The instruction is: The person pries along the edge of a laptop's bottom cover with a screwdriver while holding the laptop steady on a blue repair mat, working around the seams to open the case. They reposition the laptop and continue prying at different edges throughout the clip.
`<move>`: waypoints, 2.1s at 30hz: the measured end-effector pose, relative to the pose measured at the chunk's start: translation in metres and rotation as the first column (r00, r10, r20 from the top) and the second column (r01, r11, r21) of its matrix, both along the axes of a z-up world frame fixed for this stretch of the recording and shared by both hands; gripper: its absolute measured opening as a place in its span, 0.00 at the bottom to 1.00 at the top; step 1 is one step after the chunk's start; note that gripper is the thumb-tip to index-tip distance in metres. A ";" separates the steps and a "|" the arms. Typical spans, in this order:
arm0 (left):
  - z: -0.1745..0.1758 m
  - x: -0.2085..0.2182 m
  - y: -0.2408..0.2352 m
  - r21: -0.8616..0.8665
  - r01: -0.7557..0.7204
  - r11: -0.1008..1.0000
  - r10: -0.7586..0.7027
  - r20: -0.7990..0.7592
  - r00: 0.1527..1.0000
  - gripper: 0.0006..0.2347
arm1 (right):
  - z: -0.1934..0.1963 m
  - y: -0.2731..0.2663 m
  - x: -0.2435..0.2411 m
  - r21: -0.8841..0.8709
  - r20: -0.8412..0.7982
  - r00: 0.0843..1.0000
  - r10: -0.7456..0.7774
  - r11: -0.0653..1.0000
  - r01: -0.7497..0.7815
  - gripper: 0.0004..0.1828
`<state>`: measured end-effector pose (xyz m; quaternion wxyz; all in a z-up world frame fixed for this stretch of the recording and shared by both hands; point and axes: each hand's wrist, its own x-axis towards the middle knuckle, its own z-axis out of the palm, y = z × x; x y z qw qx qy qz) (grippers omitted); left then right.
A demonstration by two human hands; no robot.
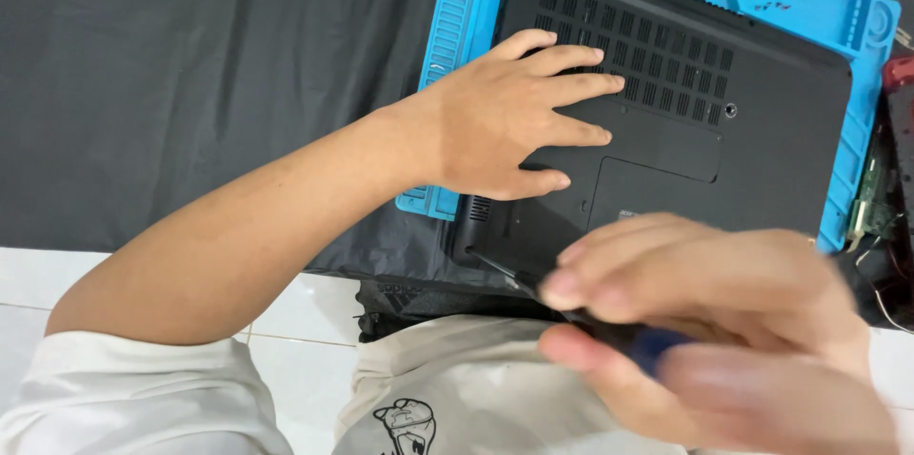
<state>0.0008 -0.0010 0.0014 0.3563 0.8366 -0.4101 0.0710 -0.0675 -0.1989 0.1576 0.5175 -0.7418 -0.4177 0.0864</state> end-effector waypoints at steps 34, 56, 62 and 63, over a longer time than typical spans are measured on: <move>0.002 0.000 -0.002 0.037 -0.020 0.999 0.019 0.013 1.000 0.21 | 0.004 0.007 -0.012 -0.367 0.046 0.976 -0.212 0.905 0.213 0.23; 0.001 -0.001 0.000 0.029 -0.015 0.999 0.014 0.004 1.000 0.22 | 0.000 0.001 0.013 -0.060 0.249 0.965 0.079 0.996 -0.065 0.36; 0.003 0.000 -0.001 0.020 -0.014 1.000 0.014 0.001 1.000 0.21 | -0.028 -0.031 0.004 -0.001 0.146 0.903 -0.404 0.913 0.408 0.20; 0.004 0.000 -0.002 0.021 -0.018 1.000 0.018 -0.011 1.000 0.20 | -0.045 -0.032 0.005 0.214 0.239 0.777 -0.583 0.812 0.543 0.21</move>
